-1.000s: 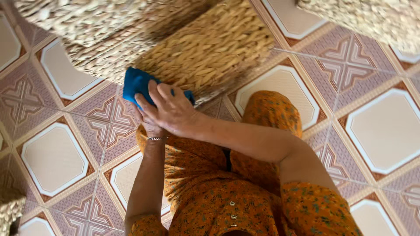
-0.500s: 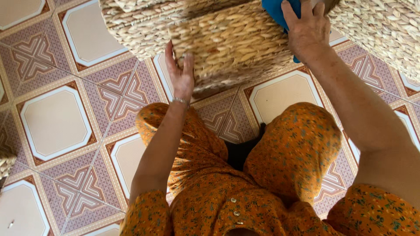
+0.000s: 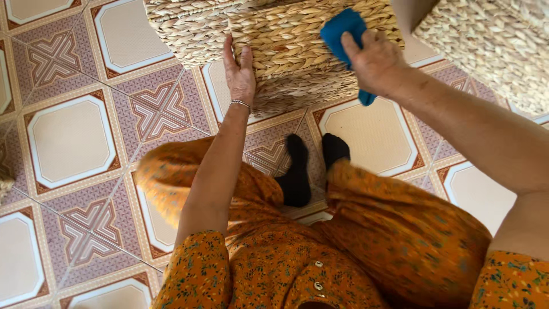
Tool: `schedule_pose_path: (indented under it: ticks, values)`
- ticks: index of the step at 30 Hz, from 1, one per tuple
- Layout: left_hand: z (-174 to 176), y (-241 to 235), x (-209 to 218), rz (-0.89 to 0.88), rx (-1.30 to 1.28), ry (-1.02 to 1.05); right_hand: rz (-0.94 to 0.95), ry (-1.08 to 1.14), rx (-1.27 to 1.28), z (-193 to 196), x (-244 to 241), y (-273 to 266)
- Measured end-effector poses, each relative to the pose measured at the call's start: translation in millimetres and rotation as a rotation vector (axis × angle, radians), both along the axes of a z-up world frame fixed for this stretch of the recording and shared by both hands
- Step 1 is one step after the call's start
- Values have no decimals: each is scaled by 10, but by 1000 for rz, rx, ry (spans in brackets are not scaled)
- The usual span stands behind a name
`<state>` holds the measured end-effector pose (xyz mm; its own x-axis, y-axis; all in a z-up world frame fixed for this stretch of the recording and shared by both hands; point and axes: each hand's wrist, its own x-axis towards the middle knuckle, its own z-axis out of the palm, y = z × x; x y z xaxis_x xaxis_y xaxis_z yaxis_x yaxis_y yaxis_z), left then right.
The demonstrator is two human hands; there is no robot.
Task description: The person sits on a tiled floor and wipes the exterior and interior surfaces of several woven baskets using a blue cloth. They handle each basket one at a time, turning them over to clean all sides.
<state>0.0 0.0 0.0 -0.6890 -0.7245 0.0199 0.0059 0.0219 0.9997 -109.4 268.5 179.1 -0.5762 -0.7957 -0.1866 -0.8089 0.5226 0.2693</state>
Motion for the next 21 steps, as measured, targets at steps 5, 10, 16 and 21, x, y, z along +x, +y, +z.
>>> schedule_pose_path:
  ticks: [5,10,16,21]
  values:
    - [-244,278,-196,99,-112,-29,157,-147,-95,-195,329,-340]
    - [-382,107,-163,80,-51,164,458,-130,-308,-431,544,-506]
    - [-80,219,80,9,74,90,350,4,-481,-325,-434,113]
    - [206,299,166,21,147,100,-125,211,-511,-346,-1178,740]
